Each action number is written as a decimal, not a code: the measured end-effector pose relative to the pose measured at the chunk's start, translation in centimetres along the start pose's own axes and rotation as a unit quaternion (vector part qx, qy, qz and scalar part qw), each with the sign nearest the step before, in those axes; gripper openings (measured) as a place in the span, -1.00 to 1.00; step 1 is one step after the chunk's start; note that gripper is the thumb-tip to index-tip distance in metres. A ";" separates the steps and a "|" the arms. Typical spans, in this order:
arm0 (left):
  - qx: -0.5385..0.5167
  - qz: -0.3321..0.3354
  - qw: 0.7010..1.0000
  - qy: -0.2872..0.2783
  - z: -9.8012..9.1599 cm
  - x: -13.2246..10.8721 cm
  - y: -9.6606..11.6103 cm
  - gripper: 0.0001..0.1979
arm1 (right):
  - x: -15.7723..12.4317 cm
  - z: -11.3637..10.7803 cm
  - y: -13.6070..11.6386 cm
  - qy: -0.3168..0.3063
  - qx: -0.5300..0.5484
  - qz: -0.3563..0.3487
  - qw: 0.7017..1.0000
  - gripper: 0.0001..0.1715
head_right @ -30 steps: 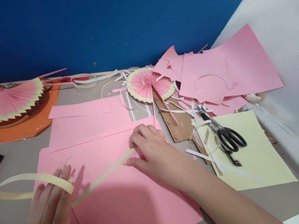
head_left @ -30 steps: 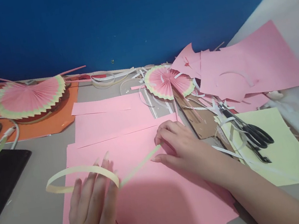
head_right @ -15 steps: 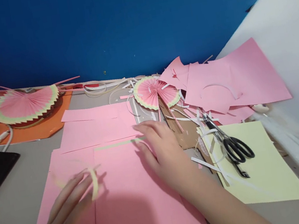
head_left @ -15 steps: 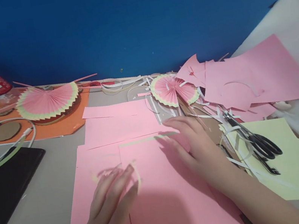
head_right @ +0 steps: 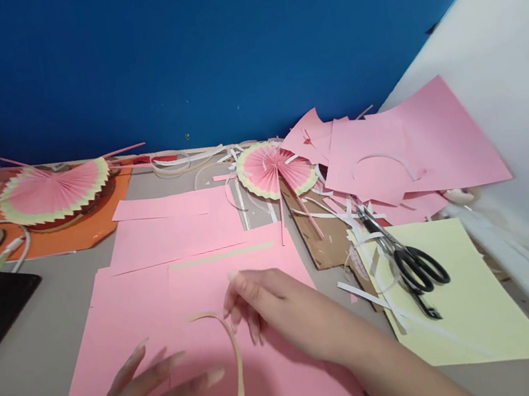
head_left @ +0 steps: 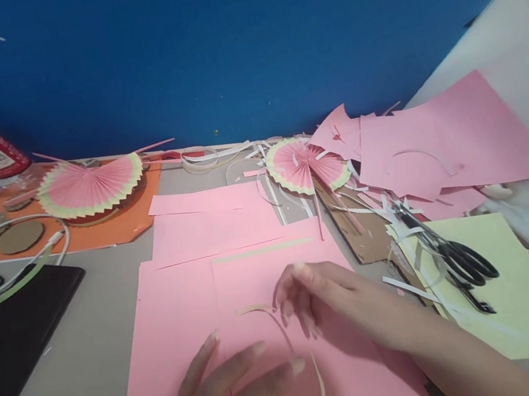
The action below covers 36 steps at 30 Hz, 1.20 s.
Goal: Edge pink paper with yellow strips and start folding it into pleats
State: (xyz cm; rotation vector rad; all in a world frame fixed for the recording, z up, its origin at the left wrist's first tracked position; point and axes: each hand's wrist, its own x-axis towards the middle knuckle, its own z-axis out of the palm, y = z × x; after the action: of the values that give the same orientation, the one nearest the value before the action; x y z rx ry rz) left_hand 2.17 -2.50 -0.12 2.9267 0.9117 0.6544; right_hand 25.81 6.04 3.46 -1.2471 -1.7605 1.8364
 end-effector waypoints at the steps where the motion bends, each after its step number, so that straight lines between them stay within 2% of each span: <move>1: 0.011 0.013 1.000 0.003 0.2 0.0 0.0 -0.55 | 0.0 0.1 0.1 -0.036 0.023 0.028 0.999 -0.41; 4: 0.041 0.017 0.999 0.018 0.6 0.3 0.3 -0.50 | -0.1 0.5 0.0 -0.126 0.094 0.069 0.985 -0.36; 7: 0.069 0.013 0.997 0.028 0.6 0.7 0.6 -0.58 | -0.2 0.7 -0.7 -0.156 0.167 0.053 0.972 -0.48; 11: 0.066 0.005 0.998 0.023 0.4 0.9 0.6 -0.71 | -0.3 0.7 -1.4 -0.113 0.239 0.019 0.964 -0.75; 15: 0.065 0.019 0.997 0.028 0.5 0.6 0.1 -0.73 | 0.0 0.7 -1.1 -0.064 0.266 -0.025 0.962 -0.75; 17: 0.080 0.017 0.996 0.023 0.5 0.6 0.0 -0.70 | 0.1 0.8 -0.7 -0.025 0.294 -0.056 0.954 -0.76; 20: 0.086 -0.030 0.996 -0.004 0.6 0.4 -0.1 -0.62 | 0.2 0.7 -0.2 0.022 0.351 -0.090 0.932 -0.81; 23: 0.080 -0.077 0.994 -0.026 0.5 0.4 -0.2 -0.44 | 0.2 0.5 0.1 0.040 0.377 -0.094 0.921 -0.76; 25: 0.090 -0.076 0.993 -0.030 0.3 0.5 -0.4 -0.36 | 0.2 0.4 0.0 0.050 0.394 -0.083 0.914 -0.70; 31: 0.101 -0.080 0.990 -0.052 0.0 0.7 -0.5 -0.34 | 0.3 0.0 -0.2 0.106 0.427 -0.078 0.895 -0.79; 36: 0.060 -0.103 0.990 -0.077 0.0 0.9 -0.2 -0.29 | 0.1 0.1 -0.8 0.157 0.428 -0.101 0.885 -0.84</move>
State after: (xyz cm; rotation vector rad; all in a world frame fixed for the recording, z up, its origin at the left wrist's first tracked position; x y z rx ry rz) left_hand 2.71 -1.86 0.24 2.8761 1.2524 0.3702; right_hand 25.47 6.18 4.14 -0.8699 -0.7050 1.8160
